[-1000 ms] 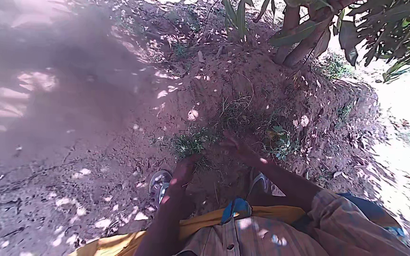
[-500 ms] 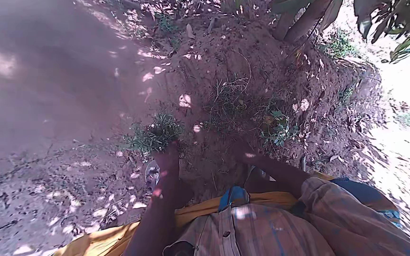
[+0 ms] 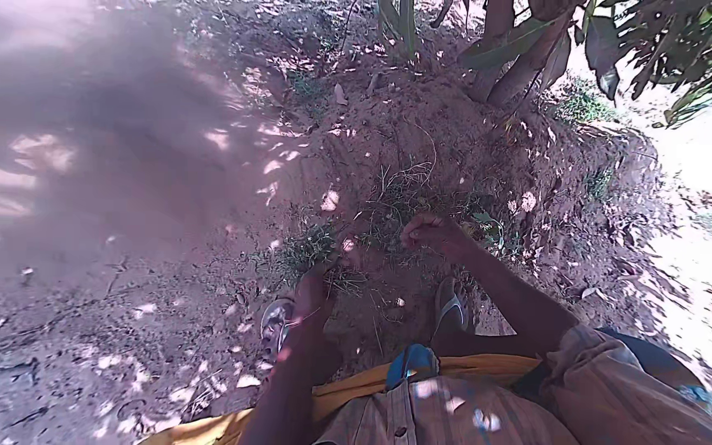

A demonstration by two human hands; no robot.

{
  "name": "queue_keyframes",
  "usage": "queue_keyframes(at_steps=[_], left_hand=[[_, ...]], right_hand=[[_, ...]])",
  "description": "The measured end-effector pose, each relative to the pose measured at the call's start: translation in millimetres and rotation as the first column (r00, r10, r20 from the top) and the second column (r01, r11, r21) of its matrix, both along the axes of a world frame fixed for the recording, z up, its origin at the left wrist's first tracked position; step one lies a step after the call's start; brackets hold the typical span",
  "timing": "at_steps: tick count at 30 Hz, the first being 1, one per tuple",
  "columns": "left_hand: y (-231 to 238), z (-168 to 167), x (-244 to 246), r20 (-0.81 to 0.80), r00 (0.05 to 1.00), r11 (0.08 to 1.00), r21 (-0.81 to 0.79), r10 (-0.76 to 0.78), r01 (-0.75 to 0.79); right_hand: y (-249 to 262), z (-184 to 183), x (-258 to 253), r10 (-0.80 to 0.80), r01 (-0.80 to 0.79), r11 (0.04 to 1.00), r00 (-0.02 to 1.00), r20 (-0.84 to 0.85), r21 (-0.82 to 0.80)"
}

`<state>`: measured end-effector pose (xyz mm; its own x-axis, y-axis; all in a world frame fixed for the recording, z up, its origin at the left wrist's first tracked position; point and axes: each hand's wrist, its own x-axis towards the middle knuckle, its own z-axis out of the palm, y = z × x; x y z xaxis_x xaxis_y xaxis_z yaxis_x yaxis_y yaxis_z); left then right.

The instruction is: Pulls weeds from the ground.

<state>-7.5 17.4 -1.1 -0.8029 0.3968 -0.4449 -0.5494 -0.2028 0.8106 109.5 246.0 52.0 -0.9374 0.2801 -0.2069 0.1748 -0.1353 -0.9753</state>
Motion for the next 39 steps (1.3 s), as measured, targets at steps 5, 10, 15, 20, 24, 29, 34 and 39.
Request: queue_keyframes(at_steps=[5, 10, 15, 20, 24, 29, 34, 39], left_hand=[[2.3, -1.5, 6.4, 0.039, 0.982, 0.980, 0.085, -0.183, 0.180], [3.9, 15.8, 18.0, 0.091, 0.968, 0.970, -0.051, -0.233, 0.239], [-2.1, 20.6, 19.2, 0.101, 0.928, 0.870, -0.323, -0.359, 0.372], [-3.1, -1.6, 3.6, -0.103, 0.991, 0.976, -0.208, -0.080, 0.057], [-5.9, -7.9, -5.0, -0.166, 0.985, 0.923, -0.367, 0.057, -0.115], [-1.0, -3.0, -0.5, -0.102, 0.995, 0.829, -0.556, -0.003, -0.055], [-3.0, -10.3, -3.7, -0.104, 0.994, 0.863, -0.499, 0.034, -0.081], [-1.6, -9.1, -1.5, -0.115, 0.993, 0.839, -0.541, 0.006, -0.068]], right_hand=[[-32.7, -0.3, -5.0, 0.128, -0.140, 0.977, 0.988, 0.082, 0.161], [-60.6, 8.0, -6.8, 0.305, -0.388, 0.745, 0.922, 0.240, 0.543], [-73.4, -2.4, -3.5, 0.378, -0.497, 0.627, 0.868, 0.323, 0.600], [-58.2, -37.0, -2.0, 0.384, -0.623, 0.543, 0.781, 0.493, 0.564], [-24.8, -58.1, 15.0, 0.160, -0.874, 0.335, 0.421, 0.893, 0.352], [-9.7, -47.7, 12.5, 0.064, -0.857, 0.386, 0.395, 0.916, 0.342], [-27.6, -65.6, 12.7, 0.072, -0.852, 0.401, 0.395, 0.916, 0.336], [-51.2, -87.7, 38.1, 0.205, -0.880, 0.381, 0.380, 0.902, 0.284]])
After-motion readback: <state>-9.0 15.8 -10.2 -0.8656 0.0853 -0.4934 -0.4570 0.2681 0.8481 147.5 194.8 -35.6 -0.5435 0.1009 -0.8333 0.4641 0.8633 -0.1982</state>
